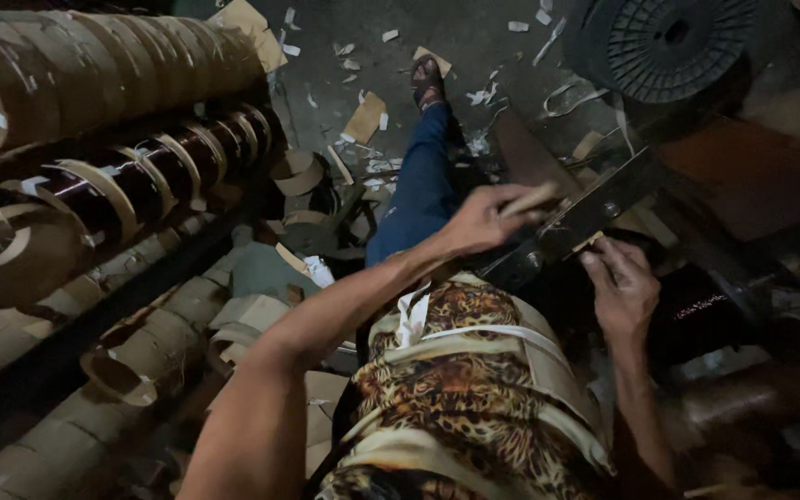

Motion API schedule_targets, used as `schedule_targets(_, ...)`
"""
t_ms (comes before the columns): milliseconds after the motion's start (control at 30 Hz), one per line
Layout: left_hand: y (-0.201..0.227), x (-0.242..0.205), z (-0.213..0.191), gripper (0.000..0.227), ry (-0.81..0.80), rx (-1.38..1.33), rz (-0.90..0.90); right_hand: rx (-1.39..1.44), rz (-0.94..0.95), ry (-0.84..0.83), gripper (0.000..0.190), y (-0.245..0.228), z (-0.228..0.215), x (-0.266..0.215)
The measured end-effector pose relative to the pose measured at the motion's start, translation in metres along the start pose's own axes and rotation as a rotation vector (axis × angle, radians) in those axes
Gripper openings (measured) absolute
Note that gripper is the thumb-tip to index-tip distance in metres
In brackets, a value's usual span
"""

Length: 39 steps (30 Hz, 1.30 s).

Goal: The person uses a bench-mounted blade to shave and shape small rectangular wooden blocks. They repeatedly hold the blocks against the blade, remove shavings, and adjust the pieces while standing in a cluttered workshop.

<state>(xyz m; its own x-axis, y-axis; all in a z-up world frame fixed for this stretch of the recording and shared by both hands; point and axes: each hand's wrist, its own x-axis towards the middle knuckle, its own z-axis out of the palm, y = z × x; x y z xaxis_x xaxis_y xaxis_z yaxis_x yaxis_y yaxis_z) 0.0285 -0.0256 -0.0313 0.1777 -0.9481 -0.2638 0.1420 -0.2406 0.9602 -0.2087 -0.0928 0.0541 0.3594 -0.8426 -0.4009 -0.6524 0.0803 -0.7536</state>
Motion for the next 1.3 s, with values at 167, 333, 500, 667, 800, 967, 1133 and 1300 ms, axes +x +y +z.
schedule_targets(167,-0.002,0.026,0.024,0.032,-0.059,0.093,0.038,0.009,-0.075,-0.025,0.026,-0.005,-0.014,-0.007)
schedule_targets(333,0.003,0.033,0.015,0.024,-0.185,0.139,-0.166,-0.053,-0.063,-0.015,0.021,0.003,-0.005,-0.007)
schedule_targets(500,-0.012,0.036,0.011,0.020,-0.254,0.152,-0.120,0.085,0.062,0.101,0.017,0.017,0.016,-0.006)
schedule_targets(667,-0.028,0.030,-0.001,0.015,-0.344,-0.111,-0.012,0.222,-0.028,-0.025,0.018,0.031,0.015,-0.008)
schedule_targets(800,-0.038,0.048,-0.007,0.020,-0.535,-0.291,-0.075,0.254,0.197,-0.112,0.015,0.048,0.003,0.006)
schedule_targets(967,-0.037,0.064,-0.013,0.016,-0.680,-0.283,-0.157,0.513,0.410,-0.154,0.010,0.040,0.000,0.015)
schedule_targets(1133,-0.019,0.075,-0.022,0.022,-0.713,-0.113,0.011,0.208,0.248,-0.159,0.017,0.009,0.002,0.018)
schedule_targets(1300,-0.011,0.076,-0.022,0.027,-0.731,0.035,0.108,0.025,0.136,-0.078,0.018,0.000,0.007,0.005)
